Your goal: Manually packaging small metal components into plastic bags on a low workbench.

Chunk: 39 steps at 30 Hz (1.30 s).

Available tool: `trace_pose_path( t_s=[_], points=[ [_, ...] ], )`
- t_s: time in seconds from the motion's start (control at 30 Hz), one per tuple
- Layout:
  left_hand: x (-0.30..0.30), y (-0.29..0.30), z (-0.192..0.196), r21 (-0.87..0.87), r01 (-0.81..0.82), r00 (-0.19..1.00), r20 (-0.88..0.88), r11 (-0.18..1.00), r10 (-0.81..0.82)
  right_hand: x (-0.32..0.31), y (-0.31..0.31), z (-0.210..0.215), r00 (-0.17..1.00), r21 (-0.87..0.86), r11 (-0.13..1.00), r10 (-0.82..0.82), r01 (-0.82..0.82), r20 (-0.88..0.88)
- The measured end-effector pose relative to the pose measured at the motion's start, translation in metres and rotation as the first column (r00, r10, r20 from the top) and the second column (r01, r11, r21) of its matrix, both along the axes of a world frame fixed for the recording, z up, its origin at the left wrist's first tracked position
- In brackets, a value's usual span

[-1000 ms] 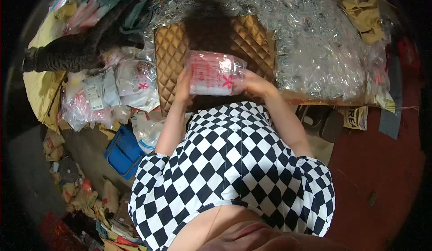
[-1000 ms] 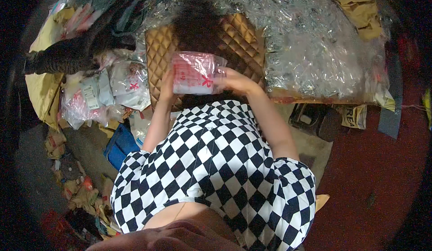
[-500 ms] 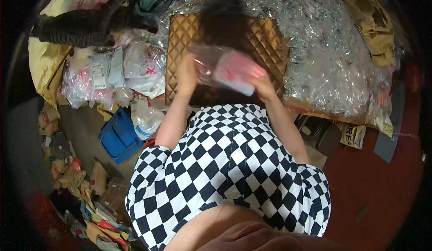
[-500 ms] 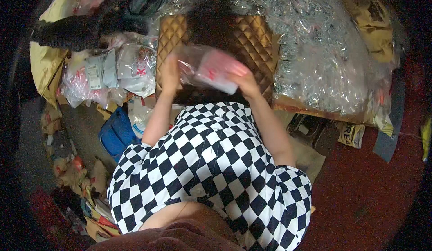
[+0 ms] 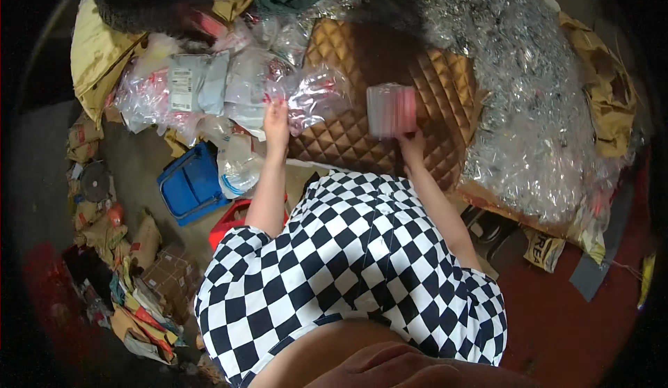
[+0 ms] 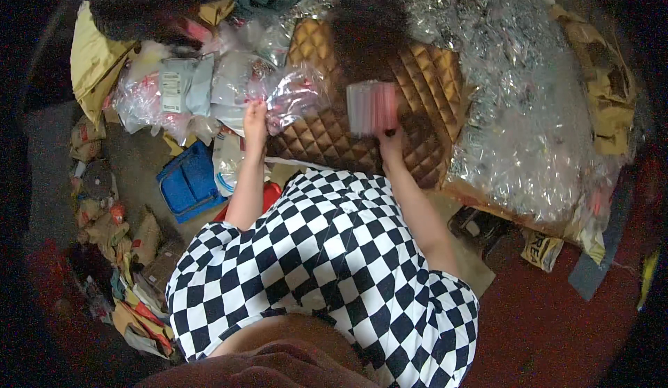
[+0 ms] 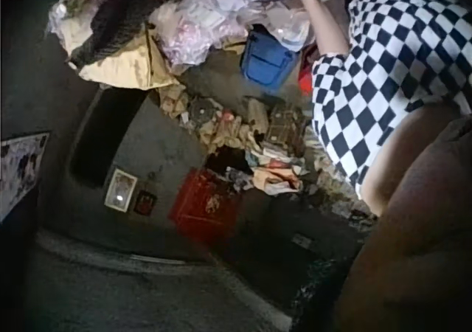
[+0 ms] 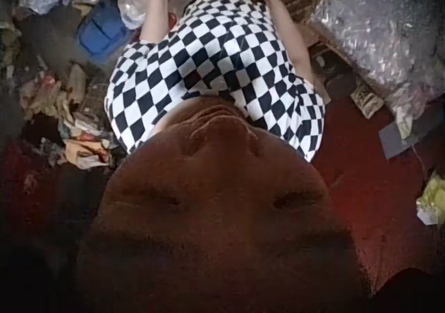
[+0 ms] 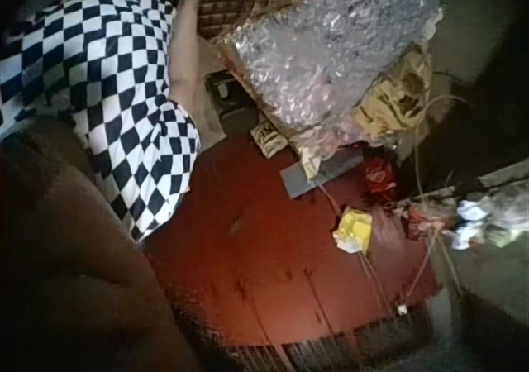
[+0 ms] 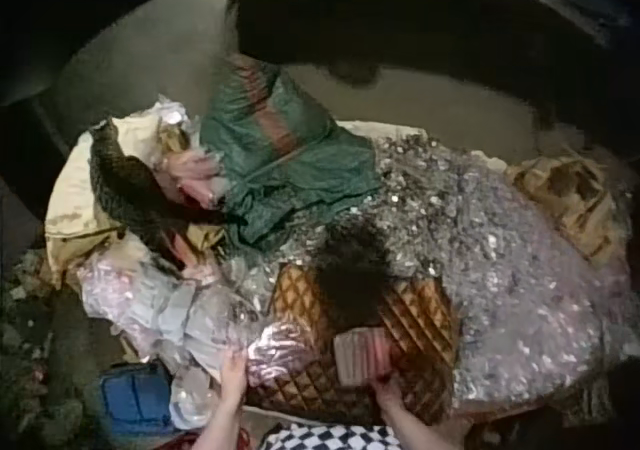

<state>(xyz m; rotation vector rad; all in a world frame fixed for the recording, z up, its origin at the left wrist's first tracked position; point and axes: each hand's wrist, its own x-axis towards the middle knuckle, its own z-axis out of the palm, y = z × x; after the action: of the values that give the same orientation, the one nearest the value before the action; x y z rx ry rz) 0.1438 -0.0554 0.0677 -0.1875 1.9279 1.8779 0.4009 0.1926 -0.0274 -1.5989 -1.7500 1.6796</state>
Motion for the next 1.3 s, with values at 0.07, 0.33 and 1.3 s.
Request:
trace_pose_path(
  t_s=[0.07,0.33,1.3],
  points=[
    [0.008,-0.016,-0.008,-0.020,-0.001,1.000,-0.025,1.000,0.000,0.006,0.000,0.024,0.955,0.490,0.833,0.139,-0.256,0.263],
    [-0.008,0.010,0.022,0.042,0.088,0.981,-0.177,0.995,-0.079,0.058,0.061,0.029,0.954,0.434,0.855,0.299,-0.284,0.035],
    [-0.076,-0.123,0.118,-0.371,-0.689,0.267,-0.929,0.623,-0.258,0.075,0.098,0.017,0.866,0.282,0.828,0.410,-0.485,0.287]
  ],
)
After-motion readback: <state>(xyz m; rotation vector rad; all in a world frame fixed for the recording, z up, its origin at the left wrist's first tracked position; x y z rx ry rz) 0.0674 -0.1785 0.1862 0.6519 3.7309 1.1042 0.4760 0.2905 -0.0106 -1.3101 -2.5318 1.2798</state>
